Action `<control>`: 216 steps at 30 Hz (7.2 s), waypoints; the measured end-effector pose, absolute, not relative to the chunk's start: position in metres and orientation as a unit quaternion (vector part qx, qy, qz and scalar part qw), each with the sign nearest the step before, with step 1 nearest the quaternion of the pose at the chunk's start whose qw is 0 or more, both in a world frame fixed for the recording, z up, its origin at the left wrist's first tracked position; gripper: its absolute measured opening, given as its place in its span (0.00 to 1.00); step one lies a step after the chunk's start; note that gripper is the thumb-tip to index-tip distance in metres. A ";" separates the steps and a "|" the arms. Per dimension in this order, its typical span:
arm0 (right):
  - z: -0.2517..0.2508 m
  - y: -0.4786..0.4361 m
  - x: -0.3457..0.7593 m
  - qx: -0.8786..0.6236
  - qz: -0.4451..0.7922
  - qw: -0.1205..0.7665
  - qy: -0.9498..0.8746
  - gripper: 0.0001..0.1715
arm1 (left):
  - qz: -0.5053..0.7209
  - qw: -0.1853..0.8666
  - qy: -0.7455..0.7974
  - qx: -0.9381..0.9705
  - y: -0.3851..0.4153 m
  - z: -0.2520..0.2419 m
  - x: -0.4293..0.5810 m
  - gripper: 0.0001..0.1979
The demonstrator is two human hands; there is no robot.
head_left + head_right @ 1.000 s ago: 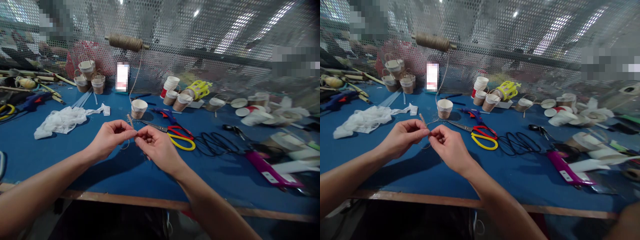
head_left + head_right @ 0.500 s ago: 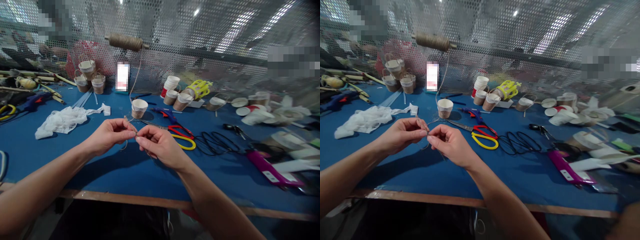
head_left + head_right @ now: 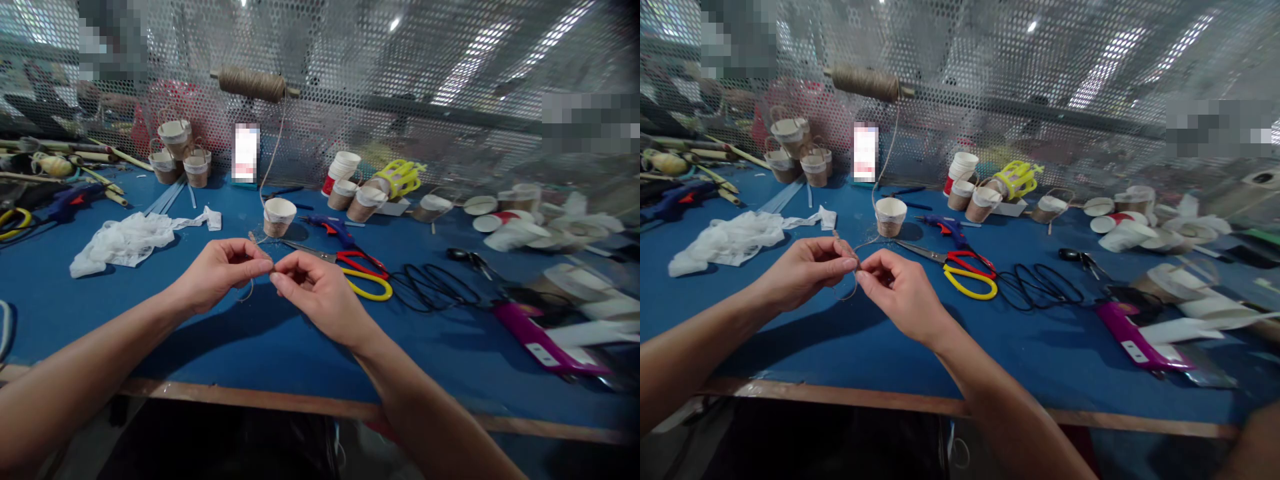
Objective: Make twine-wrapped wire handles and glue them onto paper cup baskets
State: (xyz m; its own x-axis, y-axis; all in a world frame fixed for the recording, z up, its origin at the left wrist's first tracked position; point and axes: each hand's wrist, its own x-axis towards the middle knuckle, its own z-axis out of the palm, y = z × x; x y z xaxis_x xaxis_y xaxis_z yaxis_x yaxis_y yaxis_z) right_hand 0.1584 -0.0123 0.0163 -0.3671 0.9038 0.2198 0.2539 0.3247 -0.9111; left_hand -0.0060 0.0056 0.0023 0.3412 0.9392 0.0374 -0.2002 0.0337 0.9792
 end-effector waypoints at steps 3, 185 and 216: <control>0.018 -0.013 0.161 -0.380 0.504 0.360 -0.687 0.05 | 0.459 0.642 0.325 0.521 0.004 0.003 -0.006 0.07; 0.011 -0.010 0.159 -0.393 0.511 0.347 -0.682 0.06 | 0.495 0.637 0.361 0.468 -0.004 0.001 0.003 0.08; 0.007 -0.009 0.156 -0.428 0.422 0.370 -0.708 0.06 | 0.484 0.656 0.379 0.438 0.000 0.001 0.003 0.09</control>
State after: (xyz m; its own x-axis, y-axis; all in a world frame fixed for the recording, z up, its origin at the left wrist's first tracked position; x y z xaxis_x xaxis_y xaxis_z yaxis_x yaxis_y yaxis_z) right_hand 0.1558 -0.0092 0.0075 -0.3591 0.9188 0.1638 0.2941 0.2780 -0.9145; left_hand 0.0031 -0.0004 0.0005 0.2433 0.9672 -0.0735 -0.3024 0.1476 0.9417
